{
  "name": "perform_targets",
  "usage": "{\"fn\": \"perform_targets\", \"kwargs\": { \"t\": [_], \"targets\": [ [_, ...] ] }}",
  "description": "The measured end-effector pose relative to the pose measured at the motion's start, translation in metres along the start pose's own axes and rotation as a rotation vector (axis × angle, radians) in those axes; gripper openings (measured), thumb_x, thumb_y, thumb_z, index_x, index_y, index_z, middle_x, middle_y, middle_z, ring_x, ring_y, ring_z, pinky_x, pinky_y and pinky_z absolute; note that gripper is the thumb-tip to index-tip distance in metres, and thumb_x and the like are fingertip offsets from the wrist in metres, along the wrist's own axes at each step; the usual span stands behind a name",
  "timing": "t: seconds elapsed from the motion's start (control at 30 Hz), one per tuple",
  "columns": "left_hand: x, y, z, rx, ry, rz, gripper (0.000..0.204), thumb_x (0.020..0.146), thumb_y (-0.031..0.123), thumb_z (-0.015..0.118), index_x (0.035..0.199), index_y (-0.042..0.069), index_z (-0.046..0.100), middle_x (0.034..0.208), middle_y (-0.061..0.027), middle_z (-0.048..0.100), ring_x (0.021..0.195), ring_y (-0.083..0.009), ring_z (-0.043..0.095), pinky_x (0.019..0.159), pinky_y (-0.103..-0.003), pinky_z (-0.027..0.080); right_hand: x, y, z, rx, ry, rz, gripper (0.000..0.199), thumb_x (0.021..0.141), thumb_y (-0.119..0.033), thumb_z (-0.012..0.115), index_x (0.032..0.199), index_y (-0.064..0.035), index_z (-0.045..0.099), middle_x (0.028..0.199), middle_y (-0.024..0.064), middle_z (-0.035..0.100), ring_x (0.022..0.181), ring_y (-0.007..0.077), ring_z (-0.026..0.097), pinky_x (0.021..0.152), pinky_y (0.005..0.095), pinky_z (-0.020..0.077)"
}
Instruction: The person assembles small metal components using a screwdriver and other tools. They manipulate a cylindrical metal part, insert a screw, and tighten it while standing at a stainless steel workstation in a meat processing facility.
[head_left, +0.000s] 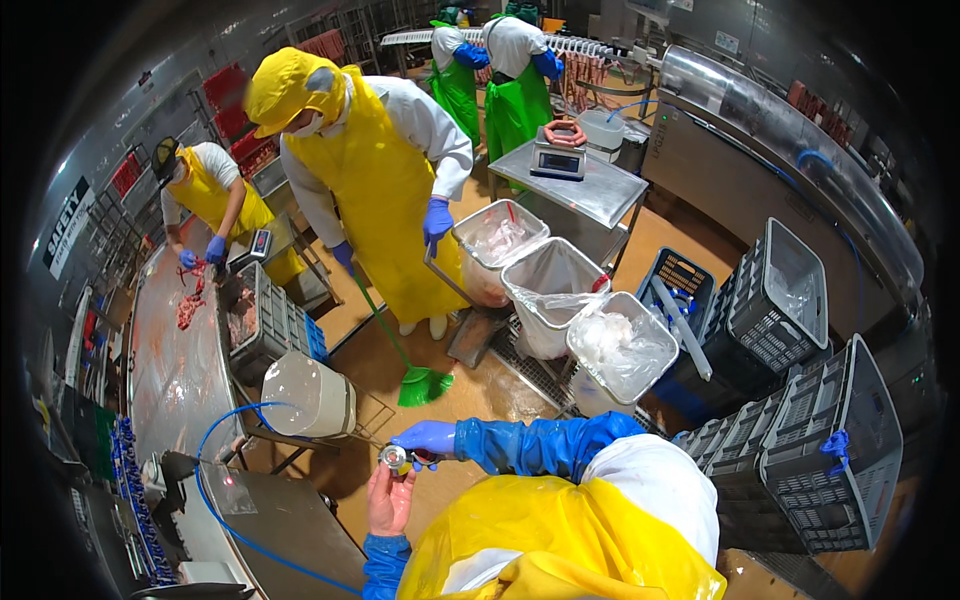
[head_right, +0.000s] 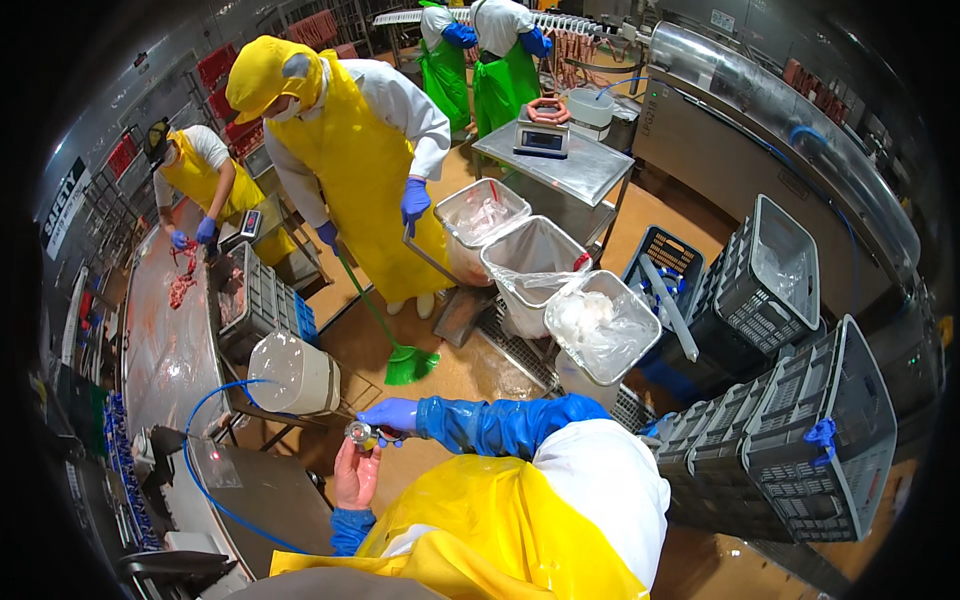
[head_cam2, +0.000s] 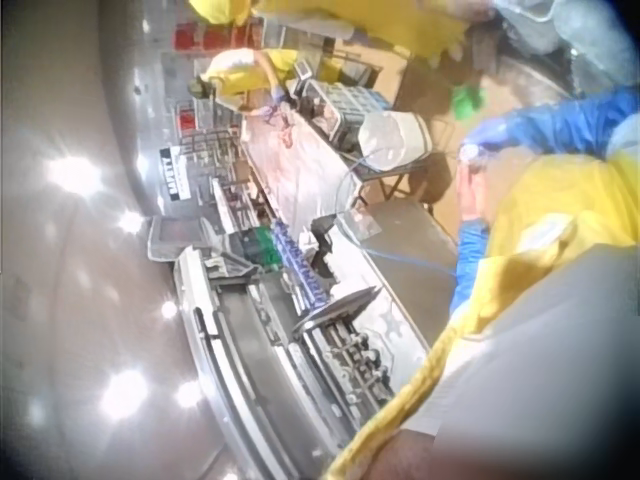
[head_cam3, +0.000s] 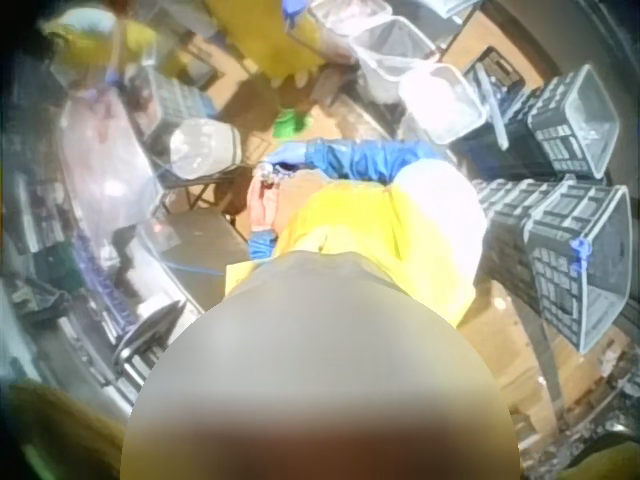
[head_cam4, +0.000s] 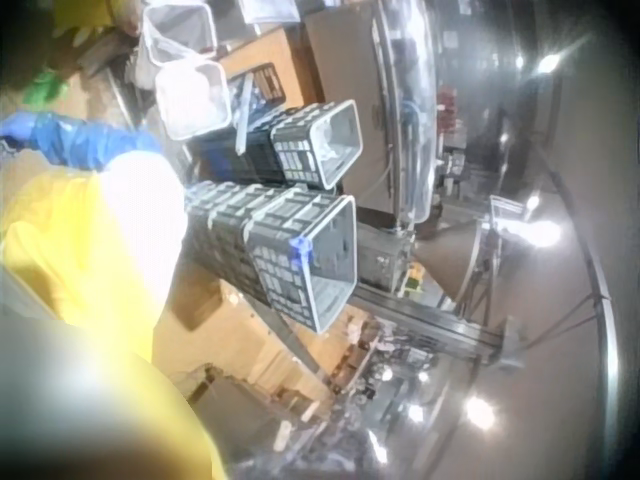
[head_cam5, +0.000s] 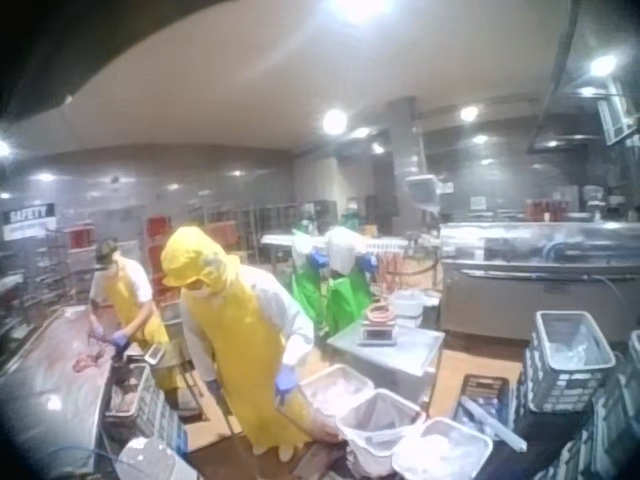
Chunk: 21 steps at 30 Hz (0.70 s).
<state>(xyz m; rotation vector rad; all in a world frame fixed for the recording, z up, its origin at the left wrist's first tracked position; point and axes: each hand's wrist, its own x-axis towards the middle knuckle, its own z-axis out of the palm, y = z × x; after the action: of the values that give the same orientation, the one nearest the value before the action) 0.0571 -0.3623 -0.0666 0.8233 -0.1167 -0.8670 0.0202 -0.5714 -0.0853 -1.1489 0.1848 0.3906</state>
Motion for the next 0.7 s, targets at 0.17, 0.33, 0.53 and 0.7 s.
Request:
{"fn": "perform_targets", "kwargs": {
  "t": [0.17, 0.33, 0.53, 0.7],
  "targets": [
    [0.01, -0.002, 0.008, 0.104, 0.039, -0.049, 0.022, 0.11, 0.027, 0.062, 0.122, 0.009, 0.068, 0.117, -0.0028, 0.071, 0.105, -0.0158, 0.067, 0.091, -0.035, 0.058, 0.004, 0.014, -0.026, 0.087, 0.028, 0.067, 0.041, 0.105, -0.05, 0.064, 0.115, -0.0112, 0.074, 0.091, 0.0022, 0.071, 0.077, 0.0119, 0.068, 0.06, 0.0291, 0.056],
    [0.011, -0.017, -0.031, -0.135, 0.264, -0.082, 0.021, 0.109, 0.029, 0.065, 0.122, 0.012, 0.067, 0.113, -0.0019, 0.067, 0.101, -0.021, 0.066, 0.087, -0.035, 0.058, 0.038, 0.048, -0.053, 0.144, 0.104, 0.064, 0.034, 0.098, -0.017, 0.072, 0.13, -0.0076, 0.064, 0.113, 0.0064, 0.069, 0.1, 0.0199, 0.071, 0.081, 0.0391, 0.0629],
    [-0.025, -0.026, -0.052, -0.253, 0.369, -0.042, 0.023, 0.111, 0.028, 0.06, 0.129, 0.014, 0.064, 0.124, -0.003, 0.068, 0.11, -0.0215, 0.067, 0.096, -0.038, 0.06, 0.055, 0.028, -0.019, -0.124, -0.136, -0.192, 0.048, 0.097, 0.002, 0.069, 0.143, -0.0062, 0.057, 0.128, 0.007, 0.068, 0.116, 0.0221, 0.068, 0.1, 0.0411, 0.0595],
    [-0.05, 0.009, -0.026, -0.199, 0.351, 0.201, 0.032, 0.113, 0.038, 0.054, 0.118, 0.009, 0.065, 0.1, -0.0039, 0.07, 0.098, -0.0226, 0.074, 0.083, -0.036, 0.061, 0.038, -0.046, 0.035, 0.358, -0.494, -0.179, 0.071, 0.092, -0.004, 0.069, 0.158, 0.0007, 0.041, 0.151, 0.0171, 0.058, 0.139, 0.0333, 0.058, 0.118, 0.0447, 0.0476]
  ]
}}
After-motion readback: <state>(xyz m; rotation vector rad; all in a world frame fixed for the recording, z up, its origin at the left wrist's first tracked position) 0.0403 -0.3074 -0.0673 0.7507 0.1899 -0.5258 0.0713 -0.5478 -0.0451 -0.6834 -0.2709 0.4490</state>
